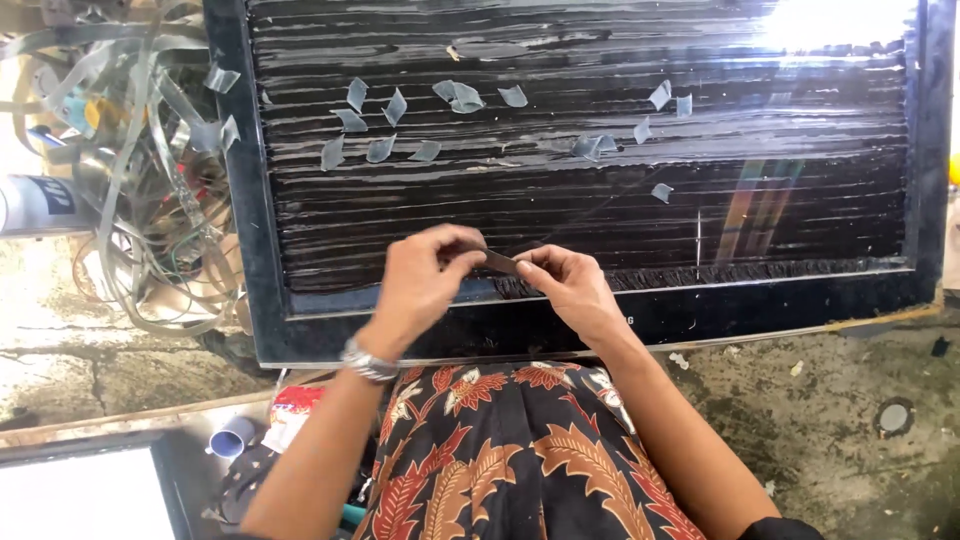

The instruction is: Using a razor blade to manually scrape off the polarizing film from a television screen.

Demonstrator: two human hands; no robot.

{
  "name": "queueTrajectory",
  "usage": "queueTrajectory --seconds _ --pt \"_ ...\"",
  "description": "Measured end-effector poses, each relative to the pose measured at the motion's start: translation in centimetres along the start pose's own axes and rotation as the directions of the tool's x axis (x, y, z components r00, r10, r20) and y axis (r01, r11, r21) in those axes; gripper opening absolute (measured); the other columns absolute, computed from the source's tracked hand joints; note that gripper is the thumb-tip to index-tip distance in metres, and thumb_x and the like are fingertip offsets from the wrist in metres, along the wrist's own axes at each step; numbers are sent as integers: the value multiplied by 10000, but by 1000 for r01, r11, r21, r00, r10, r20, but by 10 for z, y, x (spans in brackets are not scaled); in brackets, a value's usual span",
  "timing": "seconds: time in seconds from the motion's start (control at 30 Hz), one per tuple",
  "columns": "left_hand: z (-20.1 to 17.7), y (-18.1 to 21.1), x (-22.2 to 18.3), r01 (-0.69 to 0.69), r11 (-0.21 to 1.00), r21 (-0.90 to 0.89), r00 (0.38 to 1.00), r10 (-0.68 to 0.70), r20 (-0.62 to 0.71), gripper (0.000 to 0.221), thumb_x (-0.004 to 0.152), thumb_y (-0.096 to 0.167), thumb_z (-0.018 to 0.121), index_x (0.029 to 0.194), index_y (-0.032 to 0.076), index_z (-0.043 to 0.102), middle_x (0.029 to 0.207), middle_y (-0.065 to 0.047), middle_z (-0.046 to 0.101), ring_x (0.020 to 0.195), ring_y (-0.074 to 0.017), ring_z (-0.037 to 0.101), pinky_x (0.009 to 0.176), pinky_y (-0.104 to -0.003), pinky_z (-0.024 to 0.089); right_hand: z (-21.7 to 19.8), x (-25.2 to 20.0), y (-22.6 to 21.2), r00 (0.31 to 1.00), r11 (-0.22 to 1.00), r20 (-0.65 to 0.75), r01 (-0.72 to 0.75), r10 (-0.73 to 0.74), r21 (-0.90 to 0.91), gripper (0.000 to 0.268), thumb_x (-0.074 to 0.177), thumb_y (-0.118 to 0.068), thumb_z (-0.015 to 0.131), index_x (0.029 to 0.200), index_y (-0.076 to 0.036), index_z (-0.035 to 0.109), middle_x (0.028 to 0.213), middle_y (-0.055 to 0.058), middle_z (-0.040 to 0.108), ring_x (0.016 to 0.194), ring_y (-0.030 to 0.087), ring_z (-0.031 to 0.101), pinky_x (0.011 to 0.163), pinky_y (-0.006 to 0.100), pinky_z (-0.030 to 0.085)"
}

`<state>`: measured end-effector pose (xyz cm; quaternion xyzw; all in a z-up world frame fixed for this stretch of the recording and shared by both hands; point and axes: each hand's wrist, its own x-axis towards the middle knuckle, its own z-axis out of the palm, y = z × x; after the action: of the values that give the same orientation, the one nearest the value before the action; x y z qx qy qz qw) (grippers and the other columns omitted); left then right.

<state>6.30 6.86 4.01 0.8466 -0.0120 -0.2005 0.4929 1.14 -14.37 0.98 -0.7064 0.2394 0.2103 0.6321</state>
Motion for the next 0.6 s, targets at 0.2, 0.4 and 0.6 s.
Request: queueTrajectory --seconds 0.2,0.4,0.6 --pt "-1 -9 -3 197 979 -60 980 -198 -15 86 882 157 771 932 207 819 795 -22 794 696 -122 760 667 -244 593 -16 1 -11 951 836 93 -304 295 458 481 1089 -342 414 1333 -4 655 1163 138 728 1030 174 685 934 262 535" --pt "-1 -6 -9 212 977 -37 976 -213 -35 53 878 179 794 925 185 819 796 -40 791 686 -109 742 637 -228 578 -20 0 -1 941 740 155 -332 300 585 446 1093 -337 437 1300 21 605 1117 118 685 1014 195 680 920 282 542" --pt "31 -19 -5 120 991 -58 990 -123 -67 60 846 194 816 906 192 821 791 -41 746 729 -190 730 708 -291 582 10 -3 -10 994 966 34 110 -105 -234 296 890 -243 813 1173 -174 760 968 79 782 926 172 769 811 286 616"
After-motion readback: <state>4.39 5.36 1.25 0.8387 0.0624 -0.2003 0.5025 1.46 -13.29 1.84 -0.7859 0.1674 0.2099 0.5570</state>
